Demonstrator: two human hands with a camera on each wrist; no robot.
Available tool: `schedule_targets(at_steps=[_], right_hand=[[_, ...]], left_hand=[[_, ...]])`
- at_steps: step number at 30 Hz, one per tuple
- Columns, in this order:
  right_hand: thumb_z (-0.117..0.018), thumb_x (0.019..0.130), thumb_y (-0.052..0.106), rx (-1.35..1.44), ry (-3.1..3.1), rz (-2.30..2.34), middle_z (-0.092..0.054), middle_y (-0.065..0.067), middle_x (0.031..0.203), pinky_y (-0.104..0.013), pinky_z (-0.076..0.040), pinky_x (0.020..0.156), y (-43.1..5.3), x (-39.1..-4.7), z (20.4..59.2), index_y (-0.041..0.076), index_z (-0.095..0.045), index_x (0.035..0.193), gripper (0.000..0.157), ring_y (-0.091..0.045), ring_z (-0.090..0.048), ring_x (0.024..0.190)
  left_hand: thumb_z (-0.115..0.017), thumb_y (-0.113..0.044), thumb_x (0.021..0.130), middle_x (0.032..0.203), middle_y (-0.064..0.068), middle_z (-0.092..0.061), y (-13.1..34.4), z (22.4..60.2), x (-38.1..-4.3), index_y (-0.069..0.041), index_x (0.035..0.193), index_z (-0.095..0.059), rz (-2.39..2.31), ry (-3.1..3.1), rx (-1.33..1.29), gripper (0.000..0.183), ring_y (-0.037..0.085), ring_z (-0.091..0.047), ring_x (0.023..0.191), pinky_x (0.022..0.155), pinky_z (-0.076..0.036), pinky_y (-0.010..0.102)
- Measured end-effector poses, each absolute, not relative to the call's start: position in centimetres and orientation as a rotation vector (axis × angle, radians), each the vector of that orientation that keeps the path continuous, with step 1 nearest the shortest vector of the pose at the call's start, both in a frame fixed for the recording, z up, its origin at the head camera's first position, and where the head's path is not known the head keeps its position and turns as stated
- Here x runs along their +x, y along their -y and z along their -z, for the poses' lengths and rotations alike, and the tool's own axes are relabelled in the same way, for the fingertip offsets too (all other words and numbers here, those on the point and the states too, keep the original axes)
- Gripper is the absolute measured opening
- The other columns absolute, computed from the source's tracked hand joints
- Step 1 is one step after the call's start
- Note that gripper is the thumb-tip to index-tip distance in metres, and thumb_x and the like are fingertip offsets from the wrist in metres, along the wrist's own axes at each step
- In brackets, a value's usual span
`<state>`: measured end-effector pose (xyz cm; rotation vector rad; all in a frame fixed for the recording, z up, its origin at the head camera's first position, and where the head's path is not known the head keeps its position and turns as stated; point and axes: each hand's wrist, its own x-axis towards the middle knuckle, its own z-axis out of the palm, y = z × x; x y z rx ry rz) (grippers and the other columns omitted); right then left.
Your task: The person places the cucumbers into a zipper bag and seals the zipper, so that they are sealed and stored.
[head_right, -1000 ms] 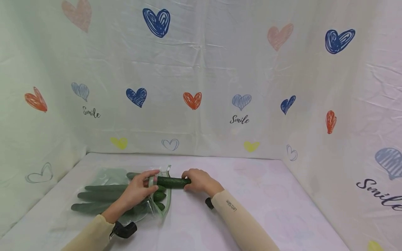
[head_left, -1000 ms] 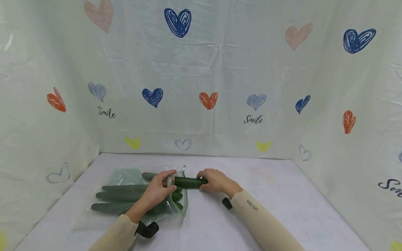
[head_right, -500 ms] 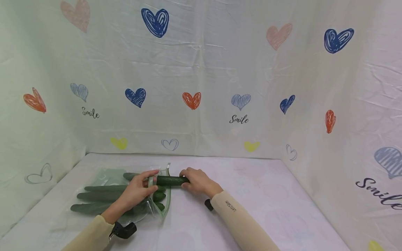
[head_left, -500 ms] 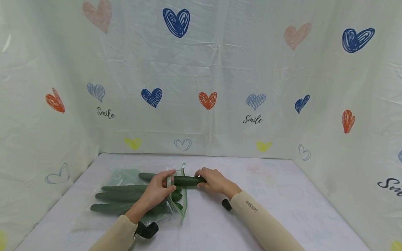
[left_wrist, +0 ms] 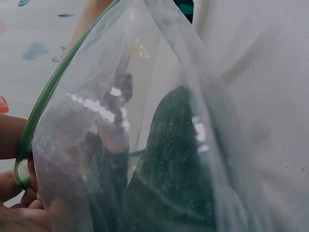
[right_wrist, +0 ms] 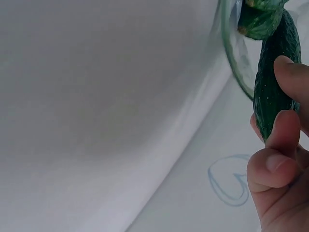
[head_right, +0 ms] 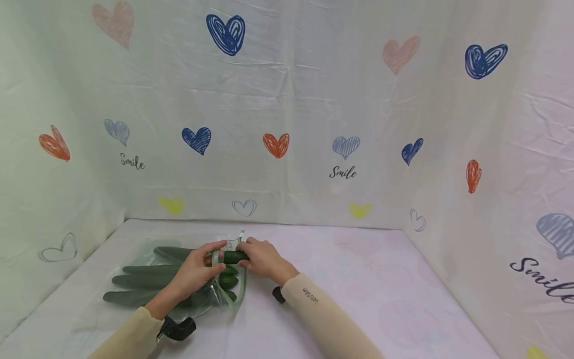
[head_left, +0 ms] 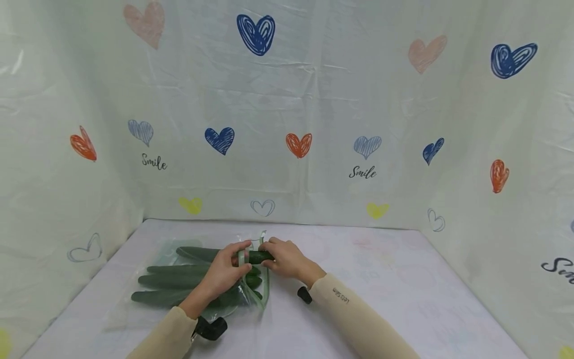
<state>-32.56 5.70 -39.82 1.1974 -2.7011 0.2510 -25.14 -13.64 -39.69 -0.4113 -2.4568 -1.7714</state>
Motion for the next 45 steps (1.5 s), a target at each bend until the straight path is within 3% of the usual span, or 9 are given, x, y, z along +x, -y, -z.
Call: schedule_targets(at_steps=[5, 11, 17, 23, 31, 34, 45], right_hand=[[-0.065, 0.091, 0.033, 1.180, 2.684, -0.256, -0.058, 0.004, 0.102, -0.031, -0.046, 0.070, -4.7, -32.3, 39.9, 0.019, -0.062, 0.120, 0.033, -0.008, -0.053, 0.075], [-0.068, 0.089, 0.032, 1.160, 2.686, -0.383, -0.060, 0.003, 0.103, -0.032, -0.048, 0.078, -4.3, -32.8, 40.2, 0.015, -0.064, 0.112, 0.029, -0.010, -0.058, 0.087], [-0.072, 0.087, 0.019, 1.183, 2.725, -0.566, -0.058, 0.001, 0.098, -0.023, -0.047, 0.080, -4.7, -33.6, 40.5, 0.010, -0.065, 0.105, 0.022, -0.009, -0.055, 0.089], [-0.072, 0.084, 0.011, 1.184, 2.792, -0.576, -0.061, -0.003, 0.099, -0.028, -0.047, 0.083, -6.0, -34.1, 41.0, 0.007, -0.066, 0.108, 0.026, -0.018, -0.059, 0.094], [-0.068, 0.087, 0.010, 1.168, 2.831, -0.589, -0.062, 0.002, 0.083, -0.025, -0.045, 0.069, -6.7, -34.2, 41.3, 0.011, -0.066, 0.097, 0.010, -0.009, -0.055, 0.075], [-0.068, 0.087, 0.010, 1.159, 2.843, -0.632, -0.060, 0.004, 0.079, -0.024, -0.045, 0.067, -6.6, -34.2, 41.4, 0.011, -0.065, 0.096, 0.009, -0.008, -0.054, 0.071], [-0.067, 0.089, 0.007, 1.124, 2.751, -0.926, -0.056, 0.007, 0.074, -0.022, -0.044, 0.060, -6.1, -34.2, 41.3, 0.012, -0.060, 0.098, 0.013, -0.006, -0.050, 0.065]], left_hand=[[-0.063, 0.002, 0.089, 0.112, 0.018, -0.049, 13.4, 39.6, -25.1, 0.002, 0.141, -0.043, 1.768, 2.471, -0.375, 0.056, 0.013, -0.046, 0.057, 0.053, -0.041, 0.027], [-0.061, 0.006, 0.088, 0.111, 0.021, -0.049, 13.2, 39.7, -25.1, 0.005, 0.140, -0.042, 1.739, 2.494, -0.356, 0.055, 0.012, -0.045, 0.056, 0.052, -0.040, 0.026], [-0.063, 0.003, 0.088, 0.109, 0.018, -0.051, 13.4, 39.8, -25.2, 0.000, 0.139, -0.045, 1.779, 2.472, -0.377, 0.054, 0.013, -0.045, 0.056, 0.051, -0.041, 0.027], [-0.063, 0.004, 0.087, 0.106, 0.020, -0.052, 13.5, 40.0, -25.3, -0.001, 0.139, -0.046, 1.786, 2.477, -0.381, 0.054, 0.013, -0.043, 0.055, 0.050, -0.040, 0.028], [-0.063, 0.005, 0.087, 0.102, 0.015, -0.052, 13.4, 40.1, -25.1, -0.002, 0.138, -0.047, 1.804, 2.470, -0.352, 0.055, 0.012, -0.040, 0.053, 0.049, -0.038, 0.027], [-0.063, 0.005, 0.087, 0.100, 0.011, -0.052, 13.4, 40.1, -25.1, -0.003, 0.138, -0.048, 1.798, 2.476, -0.343, 0.054, 0.012, -0.038, 0.051, 0.048, -0.037, 0.027], [-0.062, 0.004, 0.087, 0.107, 0.017, -0.051, 13.4, 40.0, -25.1, -0.002, 0.140, -0.046, 1.803, 2.477, -0.345, 0.056, 0.014, -0.045, 0.056, 0.050, -0.040, 0.028]])
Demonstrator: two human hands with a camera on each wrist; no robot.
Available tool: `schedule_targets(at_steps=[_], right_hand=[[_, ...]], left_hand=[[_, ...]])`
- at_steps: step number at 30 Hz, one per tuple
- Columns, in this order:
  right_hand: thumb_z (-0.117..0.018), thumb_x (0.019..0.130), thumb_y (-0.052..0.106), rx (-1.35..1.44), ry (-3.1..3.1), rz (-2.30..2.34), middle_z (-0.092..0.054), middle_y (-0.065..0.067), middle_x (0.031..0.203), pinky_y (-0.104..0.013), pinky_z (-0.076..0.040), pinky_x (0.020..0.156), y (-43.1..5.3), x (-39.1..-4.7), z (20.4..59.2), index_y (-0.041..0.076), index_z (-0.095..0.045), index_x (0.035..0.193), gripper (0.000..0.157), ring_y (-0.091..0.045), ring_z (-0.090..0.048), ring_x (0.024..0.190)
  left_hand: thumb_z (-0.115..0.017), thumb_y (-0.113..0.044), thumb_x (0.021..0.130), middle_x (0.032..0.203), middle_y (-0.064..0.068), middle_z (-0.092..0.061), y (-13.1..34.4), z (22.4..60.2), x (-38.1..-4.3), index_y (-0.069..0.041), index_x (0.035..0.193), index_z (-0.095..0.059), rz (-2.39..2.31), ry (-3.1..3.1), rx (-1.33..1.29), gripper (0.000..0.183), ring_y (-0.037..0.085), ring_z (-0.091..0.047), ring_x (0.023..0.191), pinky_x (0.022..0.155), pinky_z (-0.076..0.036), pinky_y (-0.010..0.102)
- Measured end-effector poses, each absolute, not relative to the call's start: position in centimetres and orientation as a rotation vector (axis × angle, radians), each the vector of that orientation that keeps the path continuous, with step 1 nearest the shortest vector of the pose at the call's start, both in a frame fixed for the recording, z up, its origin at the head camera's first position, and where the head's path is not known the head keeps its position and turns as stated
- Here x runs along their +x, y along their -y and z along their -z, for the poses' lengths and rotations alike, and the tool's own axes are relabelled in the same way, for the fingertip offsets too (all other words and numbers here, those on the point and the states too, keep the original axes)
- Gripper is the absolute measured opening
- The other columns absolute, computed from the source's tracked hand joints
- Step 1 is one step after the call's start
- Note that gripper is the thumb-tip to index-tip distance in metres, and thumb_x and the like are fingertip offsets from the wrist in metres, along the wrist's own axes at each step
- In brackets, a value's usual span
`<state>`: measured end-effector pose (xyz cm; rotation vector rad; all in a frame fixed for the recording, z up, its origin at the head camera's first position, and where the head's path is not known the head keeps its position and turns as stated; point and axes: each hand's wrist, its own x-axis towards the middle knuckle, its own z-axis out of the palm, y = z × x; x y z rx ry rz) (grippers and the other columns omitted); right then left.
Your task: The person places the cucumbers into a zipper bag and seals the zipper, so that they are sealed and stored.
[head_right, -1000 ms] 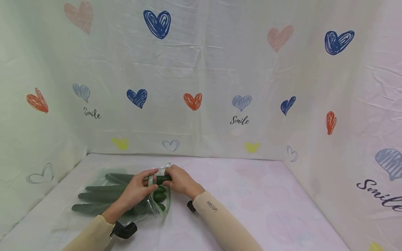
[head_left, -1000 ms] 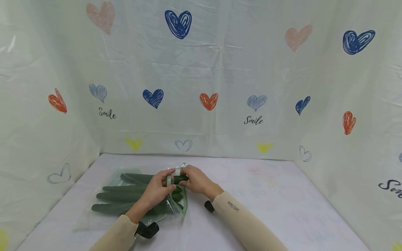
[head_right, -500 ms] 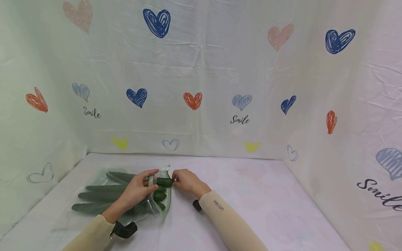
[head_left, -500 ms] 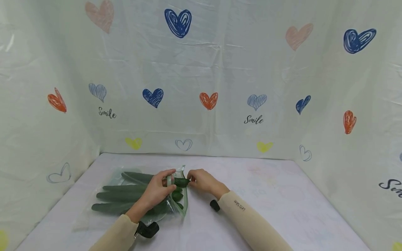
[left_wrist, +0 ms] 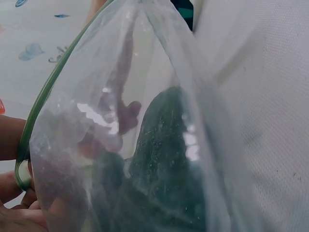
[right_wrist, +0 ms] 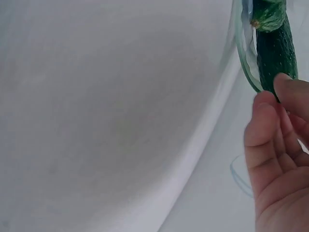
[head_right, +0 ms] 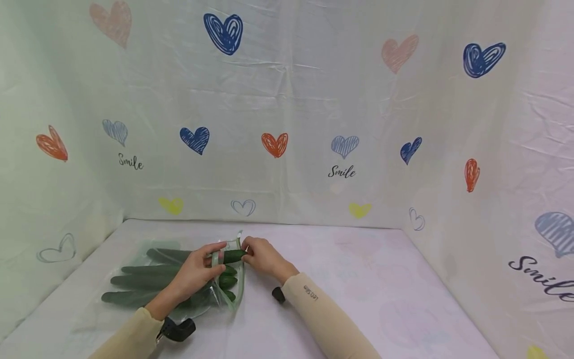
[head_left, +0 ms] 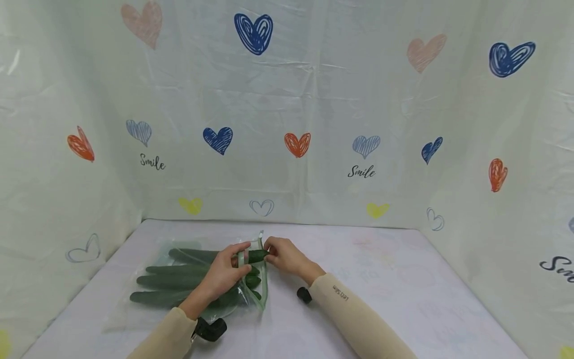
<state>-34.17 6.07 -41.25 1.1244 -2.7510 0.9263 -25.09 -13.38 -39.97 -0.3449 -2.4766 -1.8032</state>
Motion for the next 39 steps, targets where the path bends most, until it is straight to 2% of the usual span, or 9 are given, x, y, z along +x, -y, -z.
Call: schedule_targets(at_steps=[13, 21, 28, 39], right_hand=[[-0.072, 0.084, 0.007, 1.070, 2.713, -0.882, -0.061, 0.004, 0.076, -0.017, -0.046, 0.058, -3.8, -33.5, 41.0, 0.009, -0.063, 0.093, 0.013, -0.003, -0.054, 0.065], [-0.072, 0.084, 0.004, 1.075, 2.727, -0.907, -0.064, 0.000, 0.078, -0.016, -0.046, 0.056, -2.7, -33.3, 40.8, 0.007, -0.065, 0.095, 0.013, -0.001, -0.056, 0.059], [-0.071, 0.085, 0.005, 1.076, 2.767, -0.887, -0.065, 0.001, 0.078, -0.016, -0.046, 0.056, -2.7, -33.5, 41.0, 0.007, -0.065, 0.096, 0.012, 0.000, -0.056, 0.057], [-0.072, 0.084, 0.009, 1.110, 2.841, -0.705, -0.068, 0.001, 0.084, -0.019, -0.047, 0.067, -3.2, -33.5, 40.6, 0.008, -0.069, 0.104, 0.020, -0.006, -0.059, 0.076]], left_hand=[[-0.062, 0.003, 0.088, 0.109, 0.015, -0.050, 13.4, 39.9, -25.1, -0.002, 0.140, -0.046, 1.806, 2.462, -0.348, 0.055, 0.017, -0.051, 0.062, 0.052, -0.043, 0.028], [-0.062, 0.003, 0.088, 0.117, 0.021, -0.049, 13.5, 40.0, -25.2, -0.001, 0.140, -0.046, 1.808, 2.452, -0.360, 0.054, 0.018, -0.055, 0.069, 0.053, -0.044, 0.029], [-0.062, 0.002, 0.088, 0.113, 0.020, -0.051, 13.5, 39.9, -25.0, -0.003, 0.139, -0.047, 1.813, 2.461, -0.352, 0.054, 0.017, -0.051, 0.063, 0.052, -0.043, 0.029], [-0.061, 0.004, 0.089, 0.110, 0.019, -0.052, 13.3, 39.9, -25.2, 0.003, 0.139, -0.045, 1.784, 2.487, -0.319, 0.053, 0.016, -0.048, 0.059, 0.051, -0.040, 0.027]])
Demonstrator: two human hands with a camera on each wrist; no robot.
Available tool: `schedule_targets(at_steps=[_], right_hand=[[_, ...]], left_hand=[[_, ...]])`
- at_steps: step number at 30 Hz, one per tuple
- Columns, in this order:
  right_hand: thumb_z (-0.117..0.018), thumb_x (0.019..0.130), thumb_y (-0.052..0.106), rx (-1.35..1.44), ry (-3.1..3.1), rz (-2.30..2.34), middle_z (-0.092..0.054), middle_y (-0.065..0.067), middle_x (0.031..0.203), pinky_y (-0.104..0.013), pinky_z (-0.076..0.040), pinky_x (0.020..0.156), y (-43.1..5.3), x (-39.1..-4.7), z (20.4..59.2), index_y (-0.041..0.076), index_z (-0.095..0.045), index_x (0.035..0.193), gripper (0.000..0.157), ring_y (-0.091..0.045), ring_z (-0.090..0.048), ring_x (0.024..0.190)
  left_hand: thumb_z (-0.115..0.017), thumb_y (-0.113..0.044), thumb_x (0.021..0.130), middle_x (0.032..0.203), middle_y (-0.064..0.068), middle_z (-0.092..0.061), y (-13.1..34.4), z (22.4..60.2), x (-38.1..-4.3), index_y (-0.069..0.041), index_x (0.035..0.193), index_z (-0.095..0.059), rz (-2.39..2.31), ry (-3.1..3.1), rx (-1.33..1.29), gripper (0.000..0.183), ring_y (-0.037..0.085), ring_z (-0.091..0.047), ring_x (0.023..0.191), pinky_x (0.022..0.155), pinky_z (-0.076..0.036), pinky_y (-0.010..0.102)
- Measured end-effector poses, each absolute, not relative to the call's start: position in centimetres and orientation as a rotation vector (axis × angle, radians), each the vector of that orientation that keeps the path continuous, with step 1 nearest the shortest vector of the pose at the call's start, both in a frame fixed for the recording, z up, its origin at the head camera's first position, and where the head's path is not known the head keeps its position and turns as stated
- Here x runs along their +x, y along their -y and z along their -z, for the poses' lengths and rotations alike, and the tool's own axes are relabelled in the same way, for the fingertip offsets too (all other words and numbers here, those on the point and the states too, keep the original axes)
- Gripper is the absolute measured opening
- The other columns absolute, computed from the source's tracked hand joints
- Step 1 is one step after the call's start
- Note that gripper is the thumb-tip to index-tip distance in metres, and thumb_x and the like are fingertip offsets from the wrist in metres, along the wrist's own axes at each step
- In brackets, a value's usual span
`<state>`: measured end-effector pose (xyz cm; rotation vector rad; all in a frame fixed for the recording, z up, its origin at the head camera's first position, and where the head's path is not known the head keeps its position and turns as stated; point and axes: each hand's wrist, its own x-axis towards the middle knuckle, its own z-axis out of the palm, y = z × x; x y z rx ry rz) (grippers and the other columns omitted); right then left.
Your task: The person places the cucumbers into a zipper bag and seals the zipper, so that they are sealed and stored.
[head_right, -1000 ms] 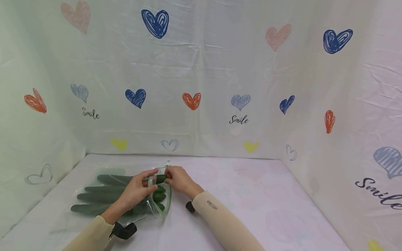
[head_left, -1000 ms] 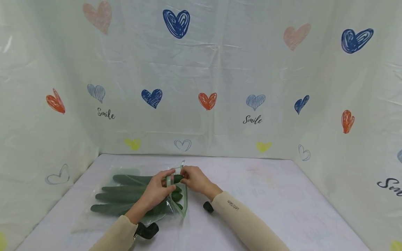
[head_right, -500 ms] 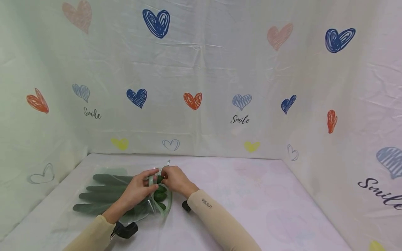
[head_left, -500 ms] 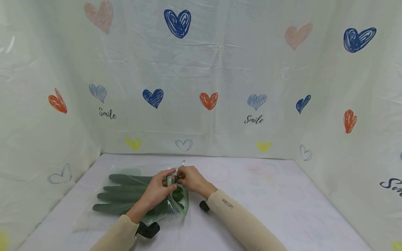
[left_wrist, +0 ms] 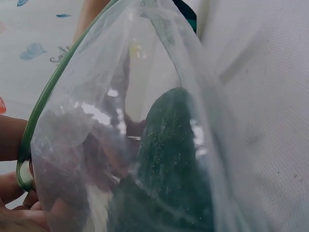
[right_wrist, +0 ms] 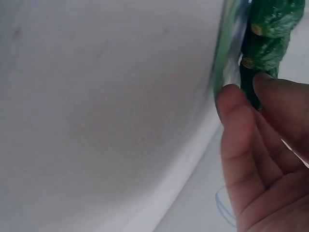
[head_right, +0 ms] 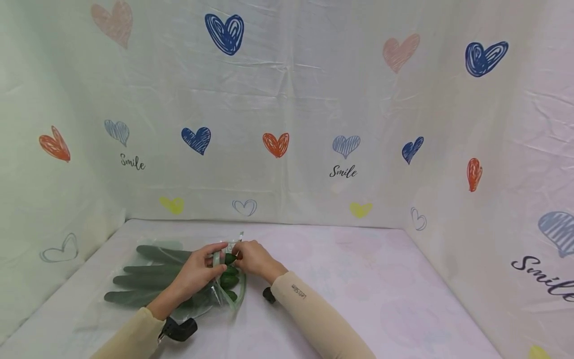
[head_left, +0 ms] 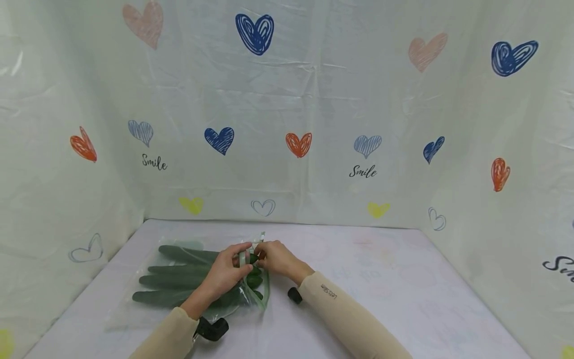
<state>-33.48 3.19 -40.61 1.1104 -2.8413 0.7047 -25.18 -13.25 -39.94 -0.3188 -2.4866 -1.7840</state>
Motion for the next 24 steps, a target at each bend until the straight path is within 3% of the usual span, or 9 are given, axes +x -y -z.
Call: schedule_targets(at_steps=[7, 13, 19, 24], right_hand=[[-0.070, 0.085, 0.010, 1.191, 2.822, -0.699, -0.068, 0.004, 0.085, -0.019, -0.046, 0.070, -4.1, -33.6, 40.6, 0.009, -0.069, 0.108, 0.023, -0.005, -0.059, 0.079], [-0.070, 0.087, 0.017, 1.165, 2.776, -0.778, -0.067, 0.005, 0.086, -0.021, -0.047, 0.067, -5.7, -33.3, 40.4, 0.009, -0.069, 0.108, 0.022, -0.004, -0.059, 0.077], [-0.068, 0.088, 0.022, 1.096, 2.786, -0.839, -0.064, 0.006, 0.084, -0.023, -0.047, 0.065, -7.7, -33.2, 40.3, 0.008, -0.068, 0.108, 0.024, -0.005, -0.057, 0.072], [-0.066, 0.090, 0.026, 1.027, 2.815, -0.854, -0.062, 0.008, 0.084, -0.024, -0.047, 0.065, -9.1, -33.5, 40.5, 0.009, -0.068, 0.108, 0.025, -0.006, -0.057, 0.071]], left_hand=[[-0.062, 0.003, 0.088, 0.108, 0.017, -0.051, 13.4, 39.9, -25.0, 0.001, 0.140, -0.044, 1.803, 2.467, -0.365, 0.054, 0.014, -0.045, 0.056, 0.051, -0.039, 0.027], [-0.063, 0.006, 0.086, 0.091, 0.009, -0.053, 13.1, 39.7, -25.1, -0.002, 0.141, -0.043, 1.775, 2.461, -0.375, 0.060, 0.011, -0.040, 0.052, 0.049, -0.037, 0.027], [-0.066, 0.004, 0.084, 0.074, 0.005, -0.045, 12.7, 39.9, -25.0, -0.003, 0.139, -0.047, 1.573, 2.539, -0.371, 0.058, 0.010, -0.033, 0.050, 0.049, -0.034, 0.026], [-0.069, -0.006, 0.085, 0.099, 0.010, -0.056, 12.2, 40.0, -24.7, -0.004, 0.136, -0.050, 1.469, 2.605, -0.363, 0.055, 0.012, -0.048, 0.059, 0.053, -0.042, 0.029]])
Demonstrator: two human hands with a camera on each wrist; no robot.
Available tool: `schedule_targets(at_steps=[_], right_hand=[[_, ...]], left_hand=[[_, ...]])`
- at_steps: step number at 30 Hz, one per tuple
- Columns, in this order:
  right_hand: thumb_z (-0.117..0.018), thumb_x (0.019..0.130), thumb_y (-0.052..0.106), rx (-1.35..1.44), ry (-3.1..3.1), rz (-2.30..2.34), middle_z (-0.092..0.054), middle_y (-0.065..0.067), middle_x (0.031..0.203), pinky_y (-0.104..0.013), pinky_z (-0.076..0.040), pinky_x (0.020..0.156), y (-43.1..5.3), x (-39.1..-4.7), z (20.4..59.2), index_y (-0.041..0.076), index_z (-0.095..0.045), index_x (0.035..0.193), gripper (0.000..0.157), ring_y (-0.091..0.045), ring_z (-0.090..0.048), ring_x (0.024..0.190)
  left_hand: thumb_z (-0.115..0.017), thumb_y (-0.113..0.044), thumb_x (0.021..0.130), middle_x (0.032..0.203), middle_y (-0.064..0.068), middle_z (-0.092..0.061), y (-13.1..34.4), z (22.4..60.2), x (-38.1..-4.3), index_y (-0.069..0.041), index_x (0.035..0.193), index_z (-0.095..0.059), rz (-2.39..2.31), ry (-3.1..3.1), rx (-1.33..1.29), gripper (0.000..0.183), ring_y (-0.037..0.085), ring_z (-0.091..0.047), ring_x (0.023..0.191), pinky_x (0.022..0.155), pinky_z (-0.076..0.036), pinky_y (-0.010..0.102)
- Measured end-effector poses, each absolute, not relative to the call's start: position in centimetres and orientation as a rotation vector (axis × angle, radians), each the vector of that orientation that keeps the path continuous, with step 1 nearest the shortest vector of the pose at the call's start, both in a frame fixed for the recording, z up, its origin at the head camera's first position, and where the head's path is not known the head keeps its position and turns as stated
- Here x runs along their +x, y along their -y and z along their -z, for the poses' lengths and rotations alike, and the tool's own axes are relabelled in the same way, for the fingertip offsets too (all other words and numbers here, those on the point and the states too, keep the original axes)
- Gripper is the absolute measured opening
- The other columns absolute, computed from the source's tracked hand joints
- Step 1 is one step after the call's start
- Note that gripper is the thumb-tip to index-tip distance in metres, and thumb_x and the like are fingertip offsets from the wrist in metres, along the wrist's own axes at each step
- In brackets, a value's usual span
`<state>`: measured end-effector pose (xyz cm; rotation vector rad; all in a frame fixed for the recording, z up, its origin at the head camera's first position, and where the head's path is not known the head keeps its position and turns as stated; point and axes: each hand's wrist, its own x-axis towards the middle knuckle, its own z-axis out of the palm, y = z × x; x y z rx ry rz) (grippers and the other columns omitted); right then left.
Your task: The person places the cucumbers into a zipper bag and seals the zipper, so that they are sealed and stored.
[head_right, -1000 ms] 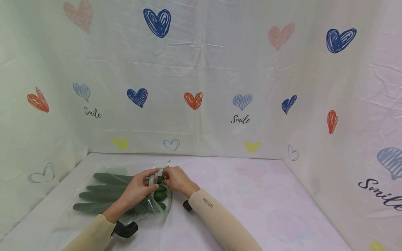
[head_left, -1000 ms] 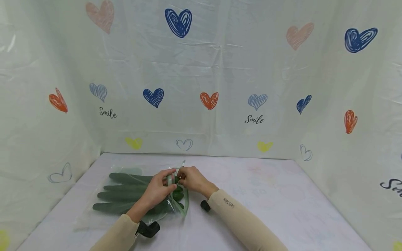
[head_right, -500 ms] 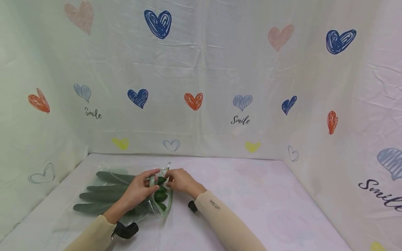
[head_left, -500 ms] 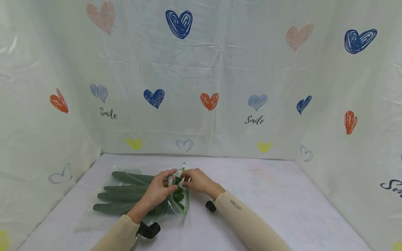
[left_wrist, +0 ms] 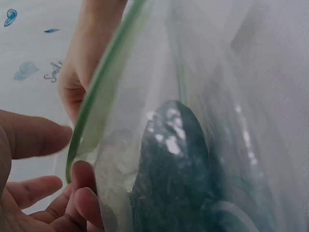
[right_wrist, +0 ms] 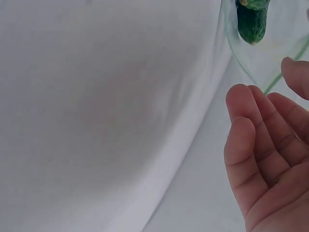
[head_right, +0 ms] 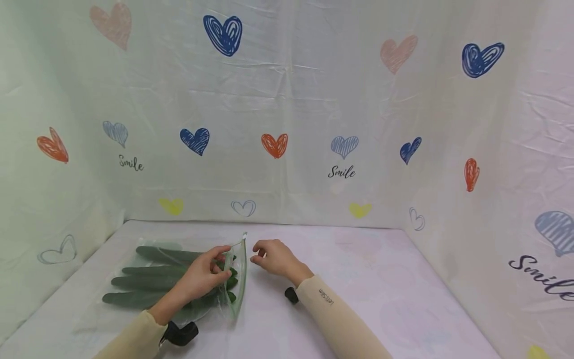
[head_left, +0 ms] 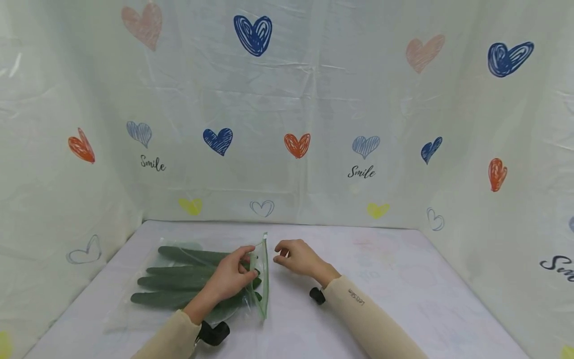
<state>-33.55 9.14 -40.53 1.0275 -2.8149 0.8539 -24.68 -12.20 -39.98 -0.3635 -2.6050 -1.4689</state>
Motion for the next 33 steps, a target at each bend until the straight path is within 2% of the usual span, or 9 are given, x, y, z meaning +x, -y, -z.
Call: schedule_targets(at_steps=[2, 5, 13, 19, 25, 29, 33], right_hand=[[-0.066, 0.090, 0.026, 1.016, 2.820, -0.852, -0.062, 0.008, 0.083, -0.024, -0.047, 0.064, -9.4, -33.8, 40.6, 0.009, -0.068, 0.107, 0.024, -0.006, -0.056, 0.071], [-0.066, 0.090, 0.026, 1.016, 2.813, -0.858, -0.063, 0.008, 0.083, -0.024, -0.048, 0.064, -9.4, -34.1, 40.7, 0.009, -0.068, 0.107, 0.025, -0.006, -0.057, 0.071], [-0.065, 0.091, 0.028, 1.002, 2.823, -0.923, -0.064, 0.005, 0.085, -0.025, -0.047, 0.066, -7.8, -34.9, 41.0, 0.009, -0.067, 0.109, 0.027, -0.008, -0.058, 0.073], [-0.059, 0.095, 0.031, 0.970, 2.812, -1.054, -0.066, 0.000, 0.095, -0.026, -0.049, 0.062, -6.3, -35.5, 41.1, 0.010, -0.064, 0.116, 0.030, -0.007, -0.060, 0.071], [-0.059, 0.095, 0.034, 0.916, 2.798, -1.212, -0.067, -0.004, 0.099, -0.027, -0.050, 0.060, -5.1, -35.9, 40.9, 0.003, -0.060, 0.120, 0.040, -0.007, -0.062, 0.069], [-0.063, 0.093, 0.031, 0.846, 2.786, -1.307, -0.066, -0.002, 0.094, -0.029, -0.050, 0.059, -4.6, -36.1, 40.7, 0.005, -0.061, 0.113, 0.033, -0.011, -0.063, 0.068], [-0.065, 0.091, 0.030, 0.767, 2.759, -1.393, -0.065, 0.001, 0.089, -0.029, -0.051, 0.057, -4.3, -36.5, 40.7, 0.009, -0.061, 0.104, 0.025, -0.015, -0.064, 0.067]], left_hand=[[-0.070, -0.010, 0.086, 0.108, 0.011, -0.057, 12.2, 40.0, -24.7, -0.004, 0.136, -0.050, 1.477, 2.627, -0.353, 0.055, 0.013, -0.053, 0.062, 0.054, -0.045, 0.031], [-0.068, -0.014, 0.088, 0.106, 0.010, -0.059, 12.4, 39.6, -24.9, -0.003, 0.136, -0.050, 1.476, 2.656, -0.361, 0.052, 0.015, -0.054, 0.062, 0.054, -0.045, 0.032], [-0.061, -0.009, 0.091, 0.101, 0.009, -0.062, 14.3, 38.1, -27.8, 0.000, 0.125, -0.058, 1.291, 2.736, -0.470, 0.035, 0.016, -0.056, 0.068, 0.056, -0.046, 0.032], [-0.062, -0.002, 0.087, 0.100, 0.015, -0.062, 15.5, 37.7, -31.1, 0.003, 0.121, -0.060, 1.134, 2.749, -0.529, 0.035, 0.021, -0.057, 0.079, 0.062, -0.048, 0.033], [-0.064, -0.002, 0.086, 0.108, 0.020, -0.061, 16.0, 38.0, -33.8, 0.005, 0.122, -0.060, 1.046, 2.807, -0.554, 0.037, 0.031, -0.058, 0.095, 0.077, -0.049, 0.042], [-0.064, -0.005, 0.085, 0.112, 0.021, -0.061, 15.8, 37.9, -34.9, 0.005, 0.121, -0.060, 1.000, 2.837, -0.586, 0.038, 0.037, -0.056, 0.106, 0.088, -0.045, 0.049], [-0.063, -0.005, 0.087, 0.119, 0.022, -0.059, 15.3, 38.0, -35.8, 0.006, 0.125, -0.057, 1.042, 2.876, -0.611, 0.040, 0.040, -0.052, 0.114, 0.093, -0.043, 0.051]])
